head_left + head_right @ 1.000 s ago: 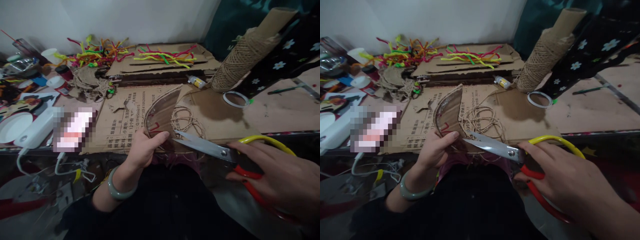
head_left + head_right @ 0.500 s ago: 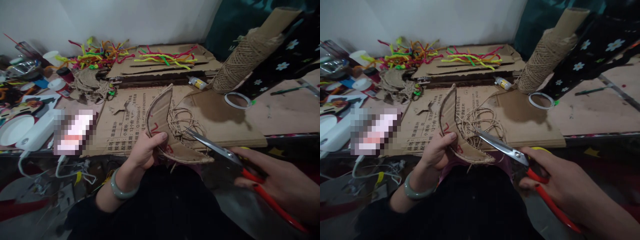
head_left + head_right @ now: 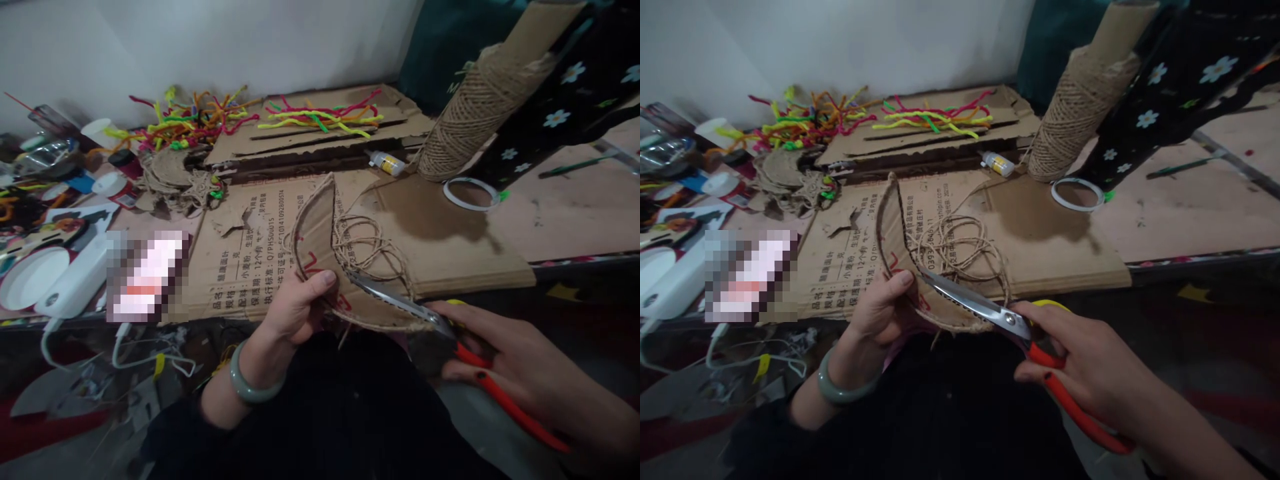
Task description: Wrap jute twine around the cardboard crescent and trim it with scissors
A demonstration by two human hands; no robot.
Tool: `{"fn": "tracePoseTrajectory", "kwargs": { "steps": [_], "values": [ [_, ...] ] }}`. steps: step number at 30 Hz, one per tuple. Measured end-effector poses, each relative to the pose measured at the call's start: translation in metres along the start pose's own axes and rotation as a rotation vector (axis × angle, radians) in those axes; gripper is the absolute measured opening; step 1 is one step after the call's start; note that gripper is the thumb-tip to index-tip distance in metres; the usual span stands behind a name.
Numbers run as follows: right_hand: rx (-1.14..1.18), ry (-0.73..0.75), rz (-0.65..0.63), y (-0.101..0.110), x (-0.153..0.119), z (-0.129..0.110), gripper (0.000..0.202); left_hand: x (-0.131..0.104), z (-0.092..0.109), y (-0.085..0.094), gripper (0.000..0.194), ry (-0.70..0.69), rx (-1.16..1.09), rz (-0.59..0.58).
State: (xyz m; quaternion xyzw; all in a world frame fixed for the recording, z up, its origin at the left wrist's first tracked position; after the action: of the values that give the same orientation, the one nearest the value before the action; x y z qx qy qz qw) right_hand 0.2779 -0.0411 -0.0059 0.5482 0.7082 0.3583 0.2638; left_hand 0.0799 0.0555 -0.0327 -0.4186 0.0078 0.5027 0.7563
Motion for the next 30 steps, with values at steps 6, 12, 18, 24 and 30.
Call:
{"fn": "tracePoseTrajectory", "kwargs": {
  "steps": [6,12,18,24,30],
  "values": [
    [0.024,0.072,-0.005,-0.01,-0.002,-0.003,0.042,0.001,-0.004,0.004,0.04,0.017,0.043,0.023],
    [-0.077,0.214,0.085,0.002,0.004,-0.024,0.047,0.001,0.001,-0.002,0.044,-0.048,0.009,-0.005],
    [-0.101,0.283,0.151,0.003,0.004,-0.031,0.054,0.001,0.0,0.0,0.041,-0.031,0.031,0.01],
    [-0.119,0.189,0.165,0.001,0.003,-0.019,0.037,0.001,0.004,-0.003,0.032,-0.085,0.028,0.006],
    [-0.115,0.169,0.115,-0.004,0.003,-0.016,0.043,-0.001,0.005,0.001,0.031,-0.125,0.052,0.026]
  ]
}}
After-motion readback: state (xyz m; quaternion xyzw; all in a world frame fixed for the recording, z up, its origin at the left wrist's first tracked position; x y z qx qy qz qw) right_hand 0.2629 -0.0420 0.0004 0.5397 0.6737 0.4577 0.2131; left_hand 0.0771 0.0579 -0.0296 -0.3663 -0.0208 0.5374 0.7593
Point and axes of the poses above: each hand's wrist, its own x-axis towards the middle knuckle, its own y-axis out of the back of the hand, z = x × y, the point moved 10 cm from there along x, towards the middle knuckle, and after that the axes turned 12 degrees about y, right-handed, at the moved point
